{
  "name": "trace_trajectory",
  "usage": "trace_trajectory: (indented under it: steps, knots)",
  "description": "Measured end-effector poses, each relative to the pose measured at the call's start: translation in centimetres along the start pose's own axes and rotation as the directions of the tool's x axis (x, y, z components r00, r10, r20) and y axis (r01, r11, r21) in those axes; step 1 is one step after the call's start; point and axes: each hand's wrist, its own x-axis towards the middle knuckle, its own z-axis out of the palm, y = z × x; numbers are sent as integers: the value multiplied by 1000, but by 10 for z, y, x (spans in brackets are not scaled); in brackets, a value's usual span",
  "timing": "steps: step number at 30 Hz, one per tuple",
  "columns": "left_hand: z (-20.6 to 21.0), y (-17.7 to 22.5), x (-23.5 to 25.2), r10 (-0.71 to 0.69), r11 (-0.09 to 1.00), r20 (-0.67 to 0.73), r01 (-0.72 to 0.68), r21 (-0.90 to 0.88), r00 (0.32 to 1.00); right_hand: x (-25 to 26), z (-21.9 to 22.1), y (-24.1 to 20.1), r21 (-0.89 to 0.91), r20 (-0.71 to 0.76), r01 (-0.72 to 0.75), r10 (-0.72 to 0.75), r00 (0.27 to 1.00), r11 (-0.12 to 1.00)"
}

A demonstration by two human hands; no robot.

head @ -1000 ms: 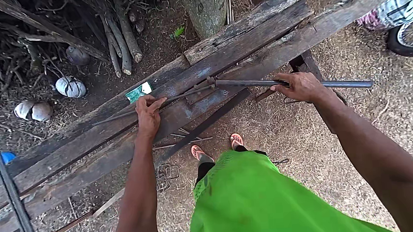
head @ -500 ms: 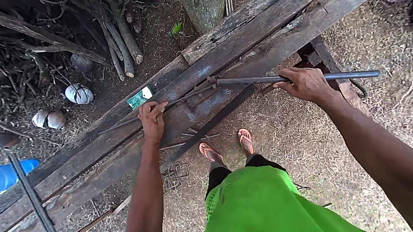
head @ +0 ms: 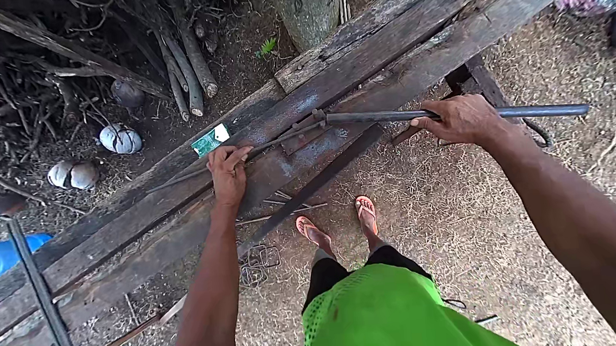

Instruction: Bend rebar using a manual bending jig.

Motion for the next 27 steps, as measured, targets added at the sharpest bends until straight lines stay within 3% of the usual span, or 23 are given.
trace_trajectory:
  steps: [8, 12, 16, 19, 21, 24, 27]
  knots:
    - [0, -4, -1, 16, 1000, -7, -16, 1, 1000, -20, 5, -26, -32, -45, -171, 169, 985, 985]
    - [0, -7, 0, 42, 999, -21, -42, -2, 999, -48, 22, -63, 18, -81, -316, 317, 945, 948]
    - [0, -1, 1, 43, 999, 7, -43, 11, 999, -87, 53, -141, 124, -116, -553, 566, 816, 824]
    - [-3, 2, 2, 31, 999, 22, -31, 16, 999, -102, 85, -246, 306, -150, -691, 750, 644, 655]
    - [-1, 7, -1, 20, 1000, 33, -20, -2, 999, -106, 104, -307, 398, -112, -714, 803, 586, 576]
    - [-6, 5, 0, 21, 1000, 33, -21, -16, 999, -104, 100, -311, 405, 32, -701, 758, 652, 586]
    - [-2, 2, 1, 53, 997, 14, -52, -52, 999, -113, 92, -273, 455, 136, -557, 564, 815, 695]
